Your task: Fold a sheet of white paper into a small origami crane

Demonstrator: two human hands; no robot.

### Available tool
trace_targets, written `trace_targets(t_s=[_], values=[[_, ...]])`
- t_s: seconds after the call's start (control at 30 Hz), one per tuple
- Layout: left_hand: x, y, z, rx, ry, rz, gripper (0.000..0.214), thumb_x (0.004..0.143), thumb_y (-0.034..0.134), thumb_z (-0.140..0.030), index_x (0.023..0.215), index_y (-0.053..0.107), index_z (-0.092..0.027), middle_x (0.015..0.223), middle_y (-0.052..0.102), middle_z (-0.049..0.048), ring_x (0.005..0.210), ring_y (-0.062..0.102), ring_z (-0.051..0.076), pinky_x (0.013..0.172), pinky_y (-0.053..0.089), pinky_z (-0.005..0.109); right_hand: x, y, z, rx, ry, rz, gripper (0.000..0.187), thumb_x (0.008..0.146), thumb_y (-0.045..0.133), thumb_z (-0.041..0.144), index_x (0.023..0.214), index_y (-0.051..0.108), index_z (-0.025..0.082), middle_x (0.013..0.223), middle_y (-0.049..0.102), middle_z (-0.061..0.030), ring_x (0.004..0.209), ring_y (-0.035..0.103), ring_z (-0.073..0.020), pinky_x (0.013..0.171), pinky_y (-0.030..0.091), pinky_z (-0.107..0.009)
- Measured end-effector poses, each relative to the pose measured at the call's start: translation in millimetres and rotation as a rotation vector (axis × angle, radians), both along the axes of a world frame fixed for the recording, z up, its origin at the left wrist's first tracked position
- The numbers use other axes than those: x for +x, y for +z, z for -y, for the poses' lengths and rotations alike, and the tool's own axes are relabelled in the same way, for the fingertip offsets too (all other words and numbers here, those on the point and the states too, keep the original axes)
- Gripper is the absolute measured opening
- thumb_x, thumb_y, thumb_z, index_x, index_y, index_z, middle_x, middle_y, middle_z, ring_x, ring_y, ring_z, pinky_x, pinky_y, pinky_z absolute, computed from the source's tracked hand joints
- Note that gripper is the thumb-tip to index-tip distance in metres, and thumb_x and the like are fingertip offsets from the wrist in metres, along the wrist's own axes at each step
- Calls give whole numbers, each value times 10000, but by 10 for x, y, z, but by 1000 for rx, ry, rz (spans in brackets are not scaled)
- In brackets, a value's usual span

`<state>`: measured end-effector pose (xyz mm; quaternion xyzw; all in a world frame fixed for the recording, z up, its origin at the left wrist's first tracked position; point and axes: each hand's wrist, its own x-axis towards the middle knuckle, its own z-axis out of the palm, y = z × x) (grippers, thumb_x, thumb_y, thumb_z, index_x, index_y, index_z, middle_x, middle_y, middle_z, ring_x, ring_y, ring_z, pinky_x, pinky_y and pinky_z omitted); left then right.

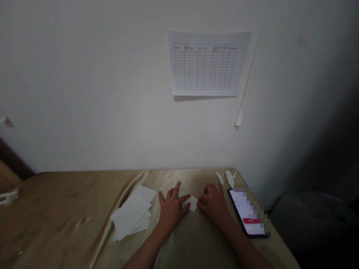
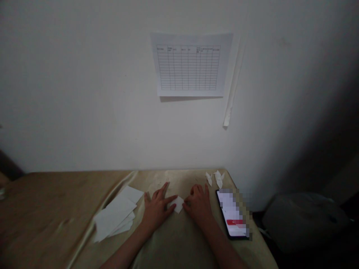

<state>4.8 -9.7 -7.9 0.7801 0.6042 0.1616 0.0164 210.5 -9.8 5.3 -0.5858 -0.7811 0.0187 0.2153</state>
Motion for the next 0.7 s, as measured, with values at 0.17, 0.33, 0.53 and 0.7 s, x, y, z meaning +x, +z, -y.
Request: trace_targets(t_s=[0.17,0.33,0.53,0.7], values=[[3,9,12,-15,-6,20,354,880,629,-502,1234,651,-512,1643,292,2,1394,398,370,1104,8,797,-7,46,18,8,23,32,93,837,734,382,832,795,313,1022,639,-46,1103,543,-240,1200,42,-552],[10,5,25,-28,1,28,395,864,647,-438,1252,639,-510,1643,288,4,1414,369,380,1100,-7,802,-29,11,15,17,31,55,137,873,690,356,820,782,269,1006,643,-48,1105,546,-241,1203,82,-540],[1,8,9,-46,-8,40,400,864,643,-432,1256,636,-508,1635,300,9,1422,354,375,1105,7,794,-111,-126,-3,8,-4,13,148,896,669,336,987,745,248,1071,639,-68,1134,538,-243,1181,172,-518],[-25,21,-6,-42,-23,58,354,849,675,-417,1196,675,-488,1631,308,5,1405,383,359,1106,30,791,-115,-184,-29,-32,44,-67,260,877,705,359,1135,717,391,1174,603,-42,1202,506,-249,1177,180,-517]])
